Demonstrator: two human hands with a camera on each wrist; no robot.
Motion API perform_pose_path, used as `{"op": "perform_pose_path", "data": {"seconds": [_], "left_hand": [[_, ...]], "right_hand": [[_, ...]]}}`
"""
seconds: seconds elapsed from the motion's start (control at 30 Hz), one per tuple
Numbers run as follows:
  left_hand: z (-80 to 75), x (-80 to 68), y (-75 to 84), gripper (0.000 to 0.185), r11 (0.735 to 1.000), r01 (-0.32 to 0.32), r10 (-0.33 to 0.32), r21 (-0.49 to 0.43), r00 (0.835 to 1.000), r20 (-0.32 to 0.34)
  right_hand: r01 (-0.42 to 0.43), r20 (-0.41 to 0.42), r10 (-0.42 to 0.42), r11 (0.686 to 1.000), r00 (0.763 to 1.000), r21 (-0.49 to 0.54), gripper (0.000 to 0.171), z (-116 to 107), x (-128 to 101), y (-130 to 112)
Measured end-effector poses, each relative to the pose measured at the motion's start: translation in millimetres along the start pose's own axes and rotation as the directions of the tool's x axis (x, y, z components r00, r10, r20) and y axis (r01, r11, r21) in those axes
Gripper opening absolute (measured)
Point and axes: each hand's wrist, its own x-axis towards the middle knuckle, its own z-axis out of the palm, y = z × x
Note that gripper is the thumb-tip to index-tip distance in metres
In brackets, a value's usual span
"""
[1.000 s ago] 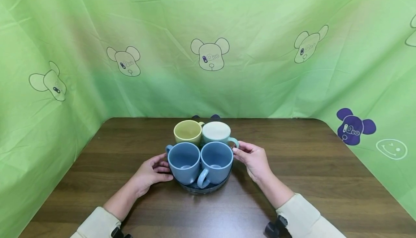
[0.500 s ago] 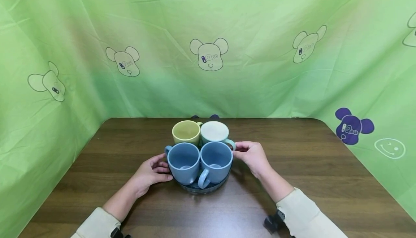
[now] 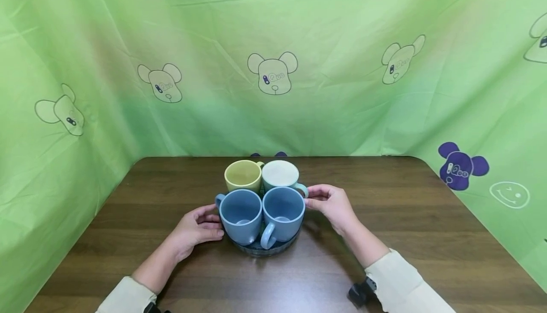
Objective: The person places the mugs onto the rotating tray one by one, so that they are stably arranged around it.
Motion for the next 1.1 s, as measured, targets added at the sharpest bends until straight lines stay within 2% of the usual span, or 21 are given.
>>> {"op": "perform_pose_path", "data": {"seconds": [0.17,0.43,0.8,0.97,1.1], "left_hand": [[-3.9,-1.6,2.2,0.077,1.0,-0.012,0.012,0.004,1.0,-0.02],[-9.4,-5.8,9.9,0.062,0.997,-0.07,0.072,0.025,0.992,-0.099],[-14.2,-9.8,14.3,0.061,0.985,-0.168,0.173,0.046,0.976,-0.133],[-20.6,-12.4,16.1,0.058,0.964,-0.251,0.261,0.089,0.957,-0.126],[-28.0,-15.0,18.9,0.05,0.933,-0.335,0.349,0.132,0.931,-0.105]], "right_hand": [[0.02,0.008,-0.02,0.999,1.0,0.042,0.038,-5.0,-3.0,-0.9],[0.097,-0.03,-0.098,0.995,0.995,-0.012,0.038,-14.4,-8.7,-5.7],[0.158,-0.059,-0.158,0.987,0.986,-0.006,0.039,-27.7,-17.7,-12.5],[0.183,-0.085,-0.188,0.981,0.979,-0.062,0.039,-39.0,-25.0,-18.3],[0.235,-0.08,-0.245,0.964,0.966,-0.122,0.038,-49.7,-30.2,-23.8]]}}
